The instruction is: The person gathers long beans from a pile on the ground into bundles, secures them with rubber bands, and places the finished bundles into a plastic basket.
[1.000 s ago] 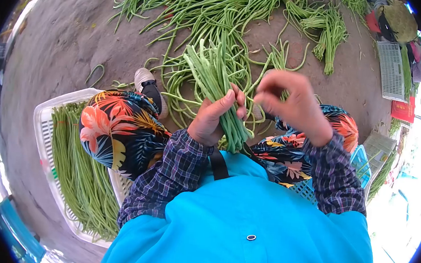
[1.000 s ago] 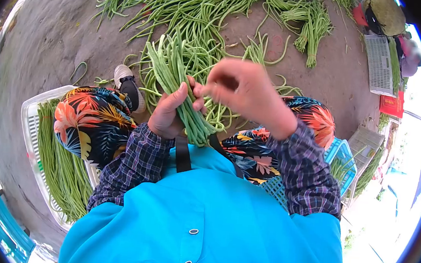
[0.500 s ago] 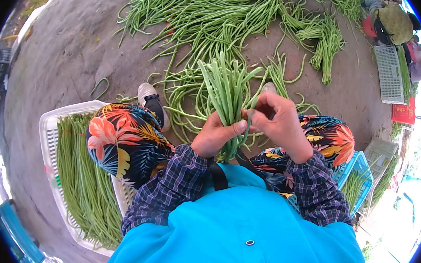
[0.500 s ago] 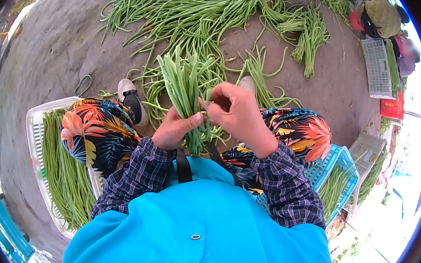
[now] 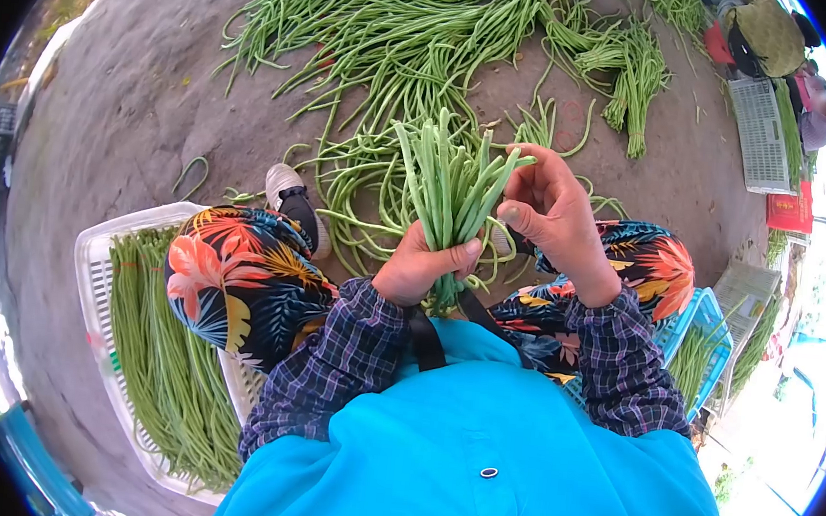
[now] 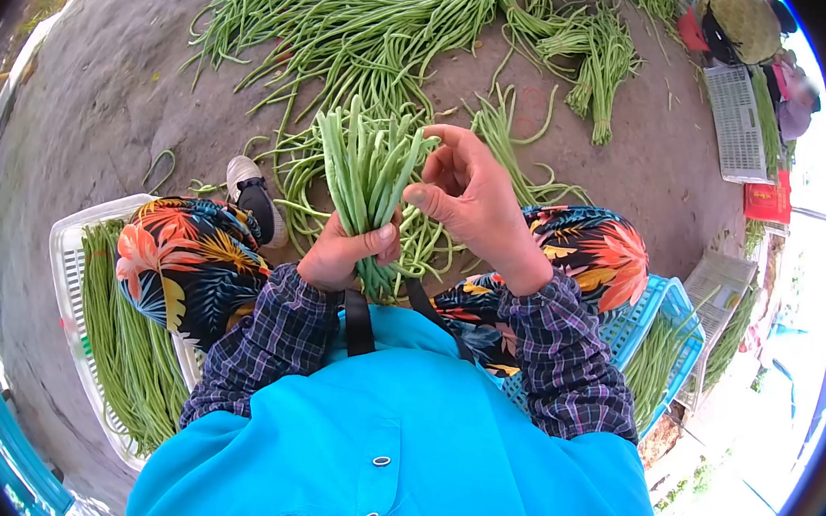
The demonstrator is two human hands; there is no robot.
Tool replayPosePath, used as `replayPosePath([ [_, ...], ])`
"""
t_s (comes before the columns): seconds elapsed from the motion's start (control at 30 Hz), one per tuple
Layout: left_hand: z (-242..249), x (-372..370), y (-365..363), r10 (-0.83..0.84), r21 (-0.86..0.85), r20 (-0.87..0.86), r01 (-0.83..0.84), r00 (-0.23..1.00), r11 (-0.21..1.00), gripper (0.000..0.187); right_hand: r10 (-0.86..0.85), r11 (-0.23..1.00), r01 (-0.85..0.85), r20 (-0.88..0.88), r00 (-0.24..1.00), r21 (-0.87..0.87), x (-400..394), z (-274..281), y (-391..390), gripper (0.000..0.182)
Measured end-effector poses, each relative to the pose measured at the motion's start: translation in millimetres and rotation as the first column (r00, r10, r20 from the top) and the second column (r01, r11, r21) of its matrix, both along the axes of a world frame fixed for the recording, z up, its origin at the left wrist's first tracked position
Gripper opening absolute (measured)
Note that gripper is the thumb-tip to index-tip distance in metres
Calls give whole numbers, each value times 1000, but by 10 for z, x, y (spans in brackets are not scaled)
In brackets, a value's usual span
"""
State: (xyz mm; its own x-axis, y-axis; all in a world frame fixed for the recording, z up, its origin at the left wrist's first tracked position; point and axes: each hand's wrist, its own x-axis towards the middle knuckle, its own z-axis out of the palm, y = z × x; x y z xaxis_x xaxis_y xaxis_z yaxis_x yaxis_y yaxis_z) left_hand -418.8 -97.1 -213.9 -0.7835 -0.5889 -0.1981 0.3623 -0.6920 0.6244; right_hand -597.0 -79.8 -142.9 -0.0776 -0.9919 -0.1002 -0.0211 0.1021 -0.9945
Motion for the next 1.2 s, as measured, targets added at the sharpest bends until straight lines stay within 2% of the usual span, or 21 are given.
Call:
replayPosePath([
  [0.07,-2,-10,9,-23,-25,17,23,1000,999,19,146,982,-138,-58,988,128,-43,60,-12,67],
  [0.2,65,-24,10,48,-156,87,-34,995,987,22,19,999,-18,-55,998,26,56,-50,40,72],
  [0.3,33,-13,3,54,-228,82,-34,995,973,31,134,982,-144,87,987,125,14,-146,99,71],
  [0.37,48,-54,7,107,-386,121,-52,987,921,32,110,991,-117,114,987,60,48,-117,131,61],
  [0.4,35,-59,10,99,-383,122,-45,988,923,32,102,992,-110,116,988,64,76,-53,120,61],
  [0.47,4,-55,10,68,-438,189,23,980,898,32,-15,983,-7,121,992,183,134,90,64,50],
  [0.5,41,-59,3,90,-471,149,-10,985,882,29,-55,961,11,151,987,276,99,59,89,40],
  [0.53,32,-47,0,91,-473,149,-10,985,881,29,-54,962,10,151,987,274,78,20,107,40],
  [0.6,-5,-17,-1,35,-216,39,-26,999,976,29,-97,966,8,333,938,259,46,-45,129,46],
  [0.73,-7,-45,25,104,-132,78,-93,992,987,24,-118,968,17,394,911,251,-1,-92,148,47],
  [0.77,-45,-64,42,145,-125,110,-131,983,983,22,-160,973,128,159,974,192,-22,-100,123,48],
  [0.8,-56,-66,46,143,-125,108,-129,984,984,22,-213,969,221,-84,974,108,-42,-108,104,49],
  [0.83,-62,-66,42,153,-125,114,-139,982,982,20,-292,956,285,-115,949,-75,-39,-127,82,46],
  [0.87,-74,-65,34,166,-126,120,-150,979,981,18,-290,956,282,-116,950,-76,-69,-76,82,46],
  [0.9,-101,-58,26,168,-126,120,-153,978,980,18,-309,935,174,-470,827,-309,-75,86,67,43],
  [0.93,-134,-52,16,150,-177,142,-124,978,976,17,-377,883,-19,-732,567,-469,-73,215,64,41],
  [0.97,-148,-53,17,128,-226,163,-89,978,970,15,-315,882,-162,-809,496,-442,-46,274,65,31],
  [1.0,-132,-63,21,120,-226,159,-82,980,971,15,-319,883,-156,-811,490,-442,-22,298,72,31],
  [1.07,-88,-78,36,155,-235,194,-107,969,966,13,-127,906,-340,-930,346,-251,14,326,86,29],
  [1.13,-89,-72,36,154,-255,199,-100,968,962,13,-118,910,-340,-934,337,-238,3,205,85,30],
  [1.2,-47,-78,37,152,-255,145,-112,978,960,11,-86,910,-343,-913,398,-235,6,128,82,27],
])
